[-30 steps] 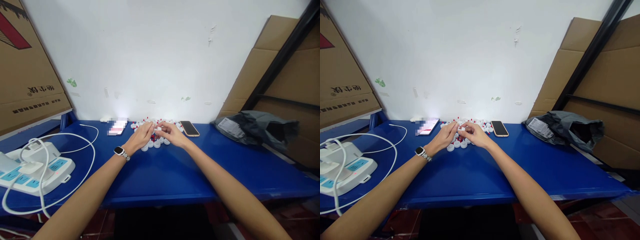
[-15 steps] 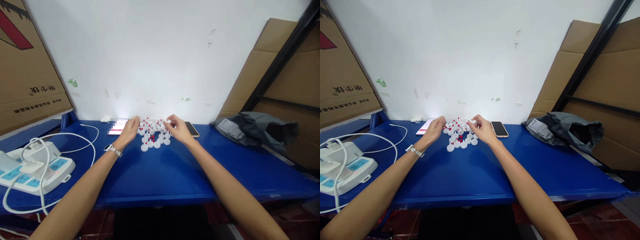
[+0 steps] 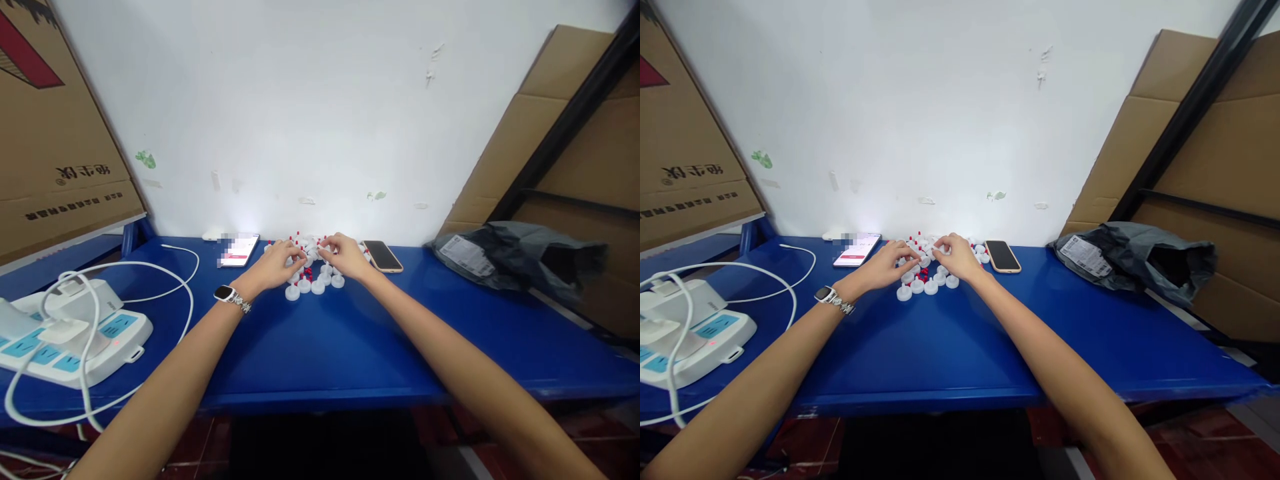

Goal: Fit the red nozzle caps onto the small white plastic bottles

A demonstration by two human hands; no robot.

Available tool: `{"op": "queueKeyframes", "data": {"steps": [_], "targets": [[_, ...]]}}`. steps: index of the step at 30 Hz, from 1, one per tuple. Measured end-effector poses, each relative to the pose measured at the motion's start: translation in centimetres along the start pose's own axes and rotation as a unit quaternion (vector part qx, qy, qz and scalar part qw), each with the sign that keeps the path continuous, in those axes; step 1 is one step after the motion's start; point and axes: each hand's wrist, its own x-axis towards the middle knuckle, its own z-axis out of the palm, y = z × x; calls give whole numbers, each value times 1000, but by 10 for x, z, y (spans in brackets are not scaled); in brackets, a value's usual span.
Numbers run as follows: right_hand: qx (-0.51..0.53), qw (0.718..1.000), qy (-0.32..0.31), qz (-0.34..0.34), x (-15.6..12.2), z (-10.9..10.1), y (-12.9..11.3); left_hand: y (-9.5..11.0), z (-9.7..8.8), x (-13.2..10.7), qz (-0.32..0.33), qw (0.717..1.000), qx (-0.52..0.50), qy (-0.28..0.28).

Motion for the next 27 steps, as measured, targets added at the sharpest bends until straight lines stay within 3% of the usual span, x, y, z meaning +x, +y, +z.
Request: {"op": "queueKeyframes", "data": {"steps": [6, 18, 22, 27], "targets": [[8, 996, -84, -14, 12, 8, 13, -2, 0, -1, -10, 1000, 9, 25], [-163, 976, -148, -3, 15, 6, 6, -4, 1, -2, -26, 999, 35, 22], [-178, 976, -126, 3, 18, 8, 1, -4, -1, -2, -36, 997, 54, 39], [-229, 964, -123, -50, 25, 24, -11, -6, -2, -2, -50, 996, 68, 44]]}}
